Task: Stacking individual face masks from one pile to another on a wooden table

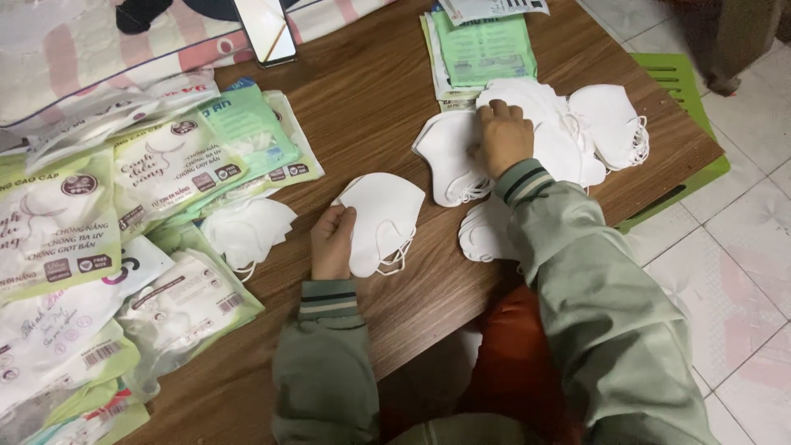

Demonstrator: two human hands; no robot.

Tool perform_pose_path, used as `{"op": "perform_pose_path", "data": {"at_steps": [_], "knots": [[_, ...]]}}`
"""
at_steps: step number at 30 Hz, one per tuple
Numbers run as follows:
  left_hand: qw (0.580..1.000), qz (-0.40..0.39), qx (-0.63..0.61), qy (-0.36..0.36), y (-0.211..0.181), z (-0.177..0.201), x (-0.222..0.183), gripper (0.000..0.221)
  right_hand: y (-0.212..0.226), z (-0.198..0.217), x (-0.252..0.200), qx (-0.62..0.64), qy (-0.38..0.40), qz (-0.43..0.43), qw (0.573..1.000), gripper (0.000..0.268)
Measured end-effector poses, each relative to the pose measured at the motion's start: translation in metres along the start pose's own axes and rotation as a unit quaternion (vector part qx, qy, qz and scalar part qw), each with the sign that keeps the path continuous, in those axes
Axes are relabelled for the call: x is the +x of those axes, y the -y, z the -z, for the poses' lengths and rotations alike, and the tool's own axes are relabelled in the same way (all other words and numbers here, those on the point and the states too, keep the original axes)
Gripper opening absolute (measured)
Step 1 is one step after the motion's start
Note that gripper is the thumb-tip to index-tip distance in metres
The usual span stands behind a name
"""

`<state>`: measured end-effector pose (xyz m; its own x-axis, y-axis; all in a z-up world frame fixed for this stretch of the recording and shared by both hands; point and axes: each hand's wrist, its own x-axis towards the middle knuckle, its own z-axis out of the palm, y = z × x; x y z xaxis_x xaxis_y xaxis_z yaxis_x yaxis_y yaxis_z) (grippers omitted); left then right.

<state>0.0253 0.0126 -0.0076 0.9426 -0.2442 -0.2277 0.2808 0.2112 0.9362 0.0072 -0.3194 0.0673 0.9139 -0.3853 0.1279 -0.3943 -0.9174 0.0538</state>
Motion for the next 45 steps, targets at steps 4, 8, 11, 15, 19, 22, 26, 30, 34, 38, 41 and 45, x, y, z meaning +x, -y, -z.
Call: {"op": "perform_pose_path", "data": {"at_steps": [4, 8, 11, 15, 19, 22, 26, 30, 34, 38, 41, 45], "knots": [[1.0, -0.011, 0.016, -0.003, -0.006, -0.006, -0.005, 0.015, -0.005, -0.001, -0.004, 0.053, -0.02, 0.012, 0.998, 0.055], [0.999, -0.017, 0.032, 0.001, 0.011, 0.0, 0.003, 0.015, -0.001, 0.013, -0.015, 0.094, -0.03, 0.028, 0.995, 0.054], [0.999, -0.019, 0.031, 0.001, 0.013, 0.002, 0.007, 0.015, 0.0, 0.012, -0.012, 0.073, 0.0, 0.032, 0.997, 0.064], [0.999, -0.015, 0.034, 0.01, 0.009, 0.002, 0.003, 0.017, 0.002, 0.0, -0.008, 0.032, 0.05, -0.005, 0.998, 0.067], [0.999, -0.027, 0.024, 0.002, 0.007, -0.001, 0.002, 0.015, 0.004, 0.003, -0.007, 0.022, 0.04, -0.009, 0.999, 0.075], [0.999, -0.038, 0.026, -0.002, 0.007, -0.001, 0.001, 0.015, 0.004, 0.004, -0.009, 0.022, 0.024, -0.012, 0.999, 0.071], [0.999, -0.037, 0.012, 0.008, 0.021, 0.003, 0.013, 0.014, -0.001, -0.007, -0.006, 0.017, -0.02, 0.001, 1.0, 0.066], [0.999, -0.038, -0.005, 0.013, 0.012, -0.002, 0.007, 0.014, -0.003, -0.02, -0.006, 0.043, -0.075, 0.045, 0.995, 0.034], [0.999, -0.052, 0.001, 0.014, 0.0, -0.005, -0.005, 0.015, -0.005, -0.001, -0.012, 0.209, -0.118, 0.066, 0.969, 0.023], [0.999, 0.004, 0.033, -0.025, -0.003, -0.007, 0.0, 0.023, 0.011, 0.045, -0.025, 0.512, -0.107, 0.047, 0.851, 0.012], [1.0, -0.022, -0.016, 0.003, 0.004, -0.003, 0.004, 0.019, 0.042, 0.052, -0.044, 0.66, -0.013, -0.021, 0.751, 0.011], [0.992, -0.048, -0.102, 0.048, 0.026, 0.001, 0.018, 0.015, 0.072, 0.019, -0.055, 0.698, 0.08, -0.063, 0.709, 0.016]]}}
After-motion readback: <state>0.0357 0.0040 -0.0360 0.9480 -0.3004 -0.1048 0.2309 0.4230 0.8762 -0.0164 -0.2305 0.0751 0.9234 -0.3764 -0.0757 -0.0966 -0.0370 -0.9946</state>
